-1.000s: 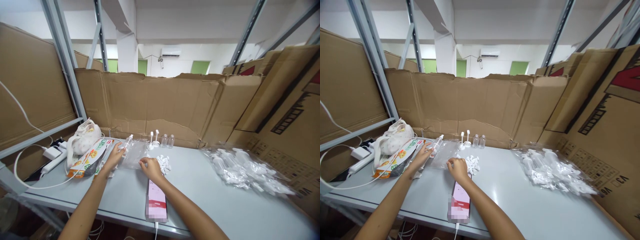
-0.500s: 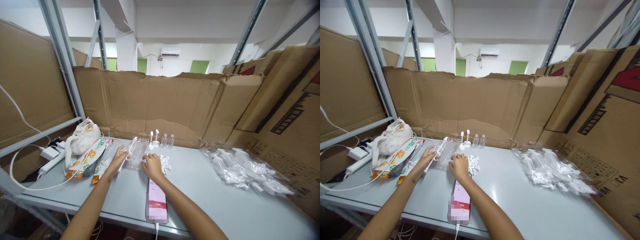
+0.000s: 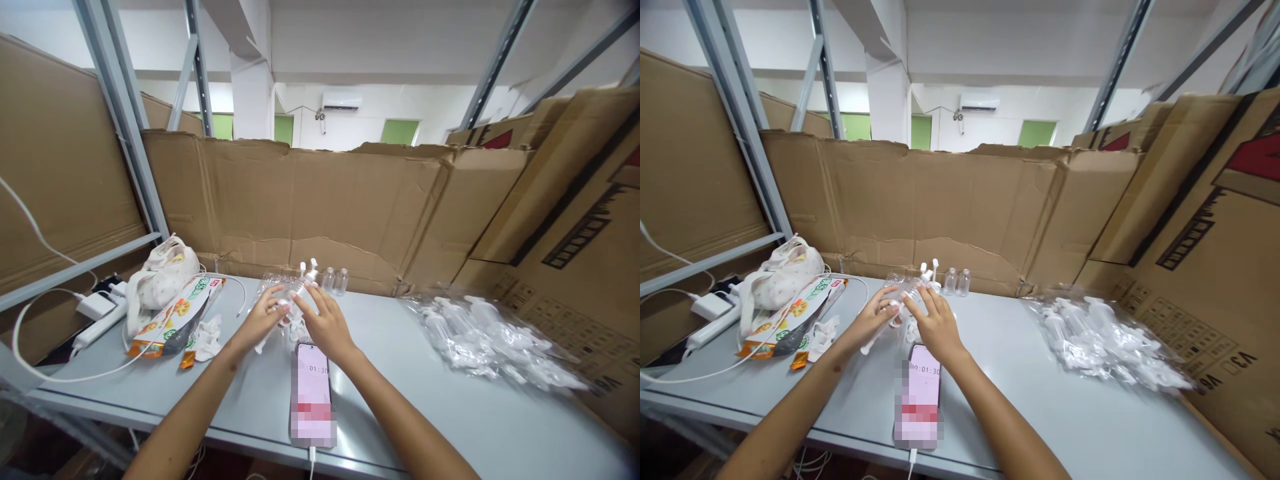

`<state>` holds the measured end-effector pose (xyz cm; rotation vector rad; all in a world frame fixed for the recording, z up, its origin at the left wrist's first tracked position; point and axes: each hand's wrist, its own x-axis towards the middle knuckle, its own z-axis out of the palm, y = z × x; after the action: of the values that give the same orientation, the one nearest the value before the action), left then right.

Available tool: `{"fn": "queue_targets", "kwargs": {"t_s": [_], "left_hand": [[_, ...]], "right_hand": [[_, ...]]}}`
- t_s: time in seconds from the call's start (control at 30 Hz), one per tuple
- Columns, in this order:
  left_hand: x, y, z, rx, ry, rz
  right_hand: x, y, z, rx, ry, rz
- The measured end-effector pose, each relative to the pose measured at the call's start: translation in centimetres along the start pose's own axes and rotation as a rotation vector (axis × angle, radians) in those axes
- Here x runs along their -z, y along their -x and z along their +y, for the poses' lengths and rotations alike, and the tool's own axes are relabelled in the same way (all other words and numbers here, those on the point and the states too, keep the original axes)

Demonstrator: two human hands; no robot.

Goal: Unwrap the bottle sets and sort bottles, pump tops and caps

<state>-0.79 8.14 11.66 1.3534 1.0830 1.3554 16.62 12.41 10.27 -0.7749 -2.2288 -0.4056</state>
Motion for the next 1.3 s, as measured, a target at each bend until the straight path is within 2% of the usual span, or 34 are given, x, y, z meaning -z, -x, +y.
{"fn": "queue_targets", "kwargs": {"t_s": [0.13, 0.23, 0.3, 0.43, 0.53, 0.6, 0.73, 0.8, 0.9, 0.97, 1.0, 1.17, 1.23, 1.3], "left_hand": [[-2.3, -0.2, 0.6, 0.0, 0.062, -0.165], [-2.9, -1.1, 0.6, -0.041, 0.085, -0.207], [-2.9, -1.8, 0.4, -0.088, 0.028, -0.169], [-3.1, -2.6, -1.3, -0.195, -0.265, -0.041], [-4.1, -2.1, -3.2, -0.206, -0.409, -0.084], [-5.0, -1.3, -4.1, -0.223, -0.492, -0.108], [-6.2, -0.2, -4.5, -0.279, -0.715, -0.044], [-6.2, 0.0, -4.1, -0.274, -0.847, -0.011], [-5.7, 0.4, -3.6, -0.268, -0.977, -0.05], [-5.5, 0.8, -3.4, -0.245, -0.886, -0.107], [-5.4, 0.9, -3.4, -0.207, -0.767, -0.142], [-5.8, 0.9, -3.7, 0.186, 0.08, -0.409], [-5.9, 0.6, -3.8, 0.274, 0.195, -0.452], [-5.7, 0.4, -3.8, 0.214, 0.093, -0.353]], "right_hand": [[0.7, 0.3, 1.4, -0.068, -0.004, 0.101], [1.4, 0.8, 2.5, -0.167, -0.142, 0.171], [1.7, 1.2, 3.2, -0.296, -0.311, 0.21], [1.3, 2.3, 4.0, -0.688, -0.796, 0.29], [0.7, 2.8, 4.0, -0.867, -1.181, 0.336], [0.4, 2.9, 3.7, -0.963, -1.357, 0.361], [0.2, 3.0, 2.4, -1.094, -1.545, 0.387], [0.0, 3.1, 1.8, -1.108, -1.601, 0.354], [-0.3, 3.4, 1.3, -1.092, -1.659, 0.263], [-0.4, 3.6, 1.1, -1.062, -1.669, 0.243], [-0.4, 3.7, 1.0, -1.044, -1.662, 0.245], [0.7, 3.7, 0.7, -0.929, -1.629, 0.24], [0.9, 3.6, 0.8, -0.879, -1.647, 0.248], [0.8, 3.5, 1.0, -0.87, -1.643, 0.254]]}}
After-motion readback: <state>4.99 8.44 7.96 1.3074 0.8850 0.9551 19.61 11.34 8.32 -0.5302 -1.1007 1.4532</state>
